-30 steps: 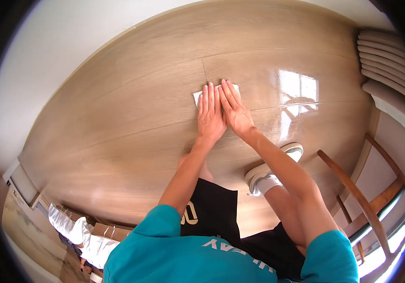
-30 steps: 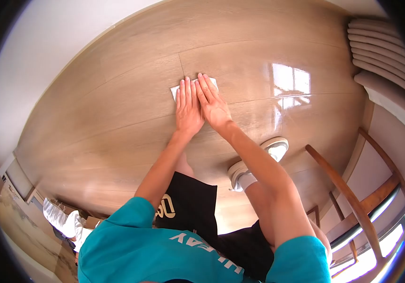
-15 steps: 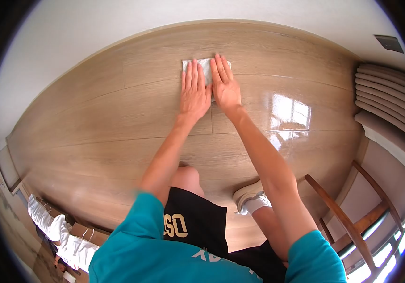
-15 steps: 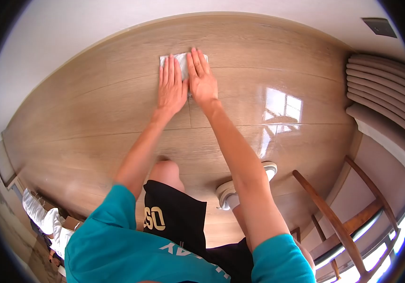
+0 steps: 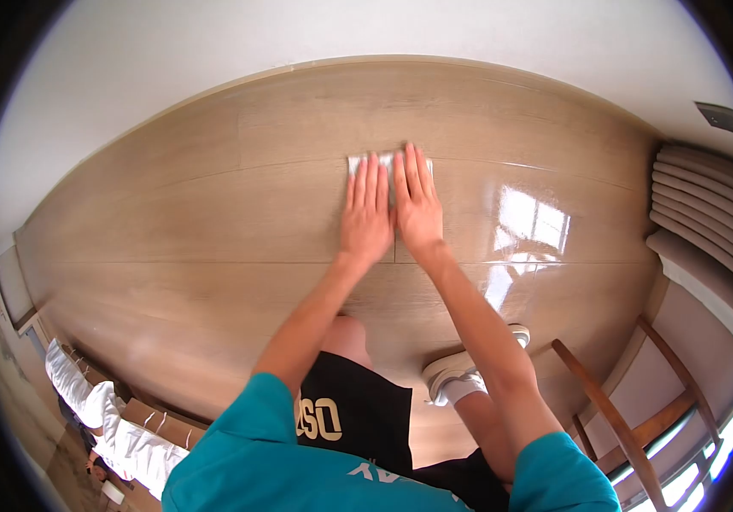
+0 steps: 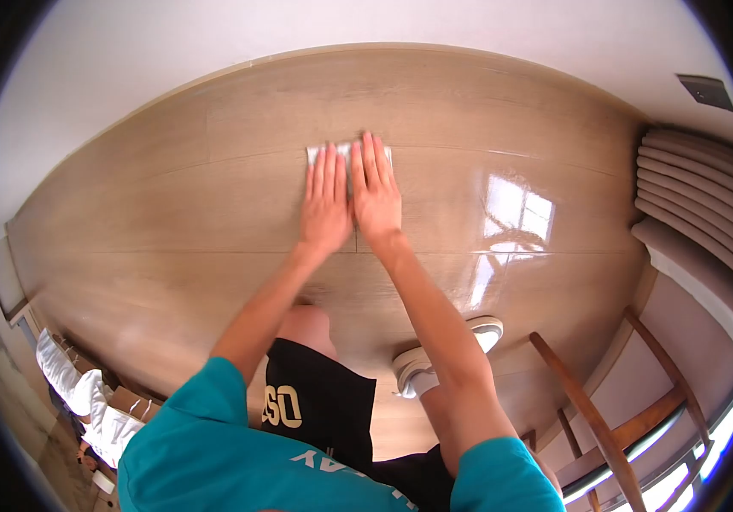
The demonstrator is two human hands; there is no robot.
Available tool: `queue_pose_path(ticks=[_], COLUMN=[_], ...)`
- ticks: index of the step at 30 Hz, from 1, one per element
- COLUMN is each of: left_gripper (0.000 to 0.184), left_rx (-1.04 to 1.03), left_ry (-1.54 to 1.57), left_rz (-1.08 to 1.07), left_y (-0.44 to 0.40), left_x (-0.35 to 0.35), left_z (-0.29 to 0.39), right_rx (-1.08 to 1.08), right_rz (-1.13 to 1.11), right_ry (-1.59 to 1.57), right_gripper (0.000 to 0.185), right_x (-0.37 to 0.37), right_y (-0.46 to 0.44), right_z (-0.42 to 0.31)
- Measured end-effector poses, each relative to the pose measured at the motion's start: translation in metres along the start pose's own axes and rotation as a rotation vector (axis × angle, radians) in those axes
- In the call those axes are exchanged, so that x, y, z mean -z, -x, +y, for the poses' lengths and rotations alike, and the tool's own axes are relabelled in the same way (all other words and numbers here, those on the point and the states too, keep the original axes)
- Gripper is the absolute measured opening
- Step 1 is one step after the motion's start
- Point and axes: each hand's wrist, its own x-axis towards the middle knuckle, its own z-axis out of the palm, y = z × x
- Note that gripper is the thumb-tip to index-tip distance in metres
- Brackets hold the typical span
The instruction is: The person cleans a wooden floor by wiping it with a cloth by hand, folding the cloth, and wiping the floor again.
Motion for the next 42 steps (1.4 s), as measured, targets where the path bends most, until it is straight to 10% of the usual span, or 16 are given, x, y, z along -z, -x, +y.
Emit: queue_pose_path(ticks=[15,21,35,42], left_gripper=[0.067,0.064,0.066,0.064], left_rx=[-0.022,-0.039,0.065,0.126], left_ry=[-0.075,-0.049,0.253,0.204], left_rz=[0.198,0.17,0.053,0.001], left_y=[-0.088,-0.132,0.097,0.06], left_x=[0.0,0.016,-0.002,-0.005], left_z=[-0.031,-0.046,0.057,0.063], right_rx=[0.107,0.092,0.318,0.274], right_rz=[0.079,-0.294,-0.348,-0.341], right_ry=[0.067,0.477,0.024,0.101], right_gripper=[0.066,0.069,0.069,0.064], right_x=[-0.01,0.018,0.049,0.069], right_y=[-0.072,-0.125,0.109,0.089], right_z=[0.018,0.01,0.025,0.012])
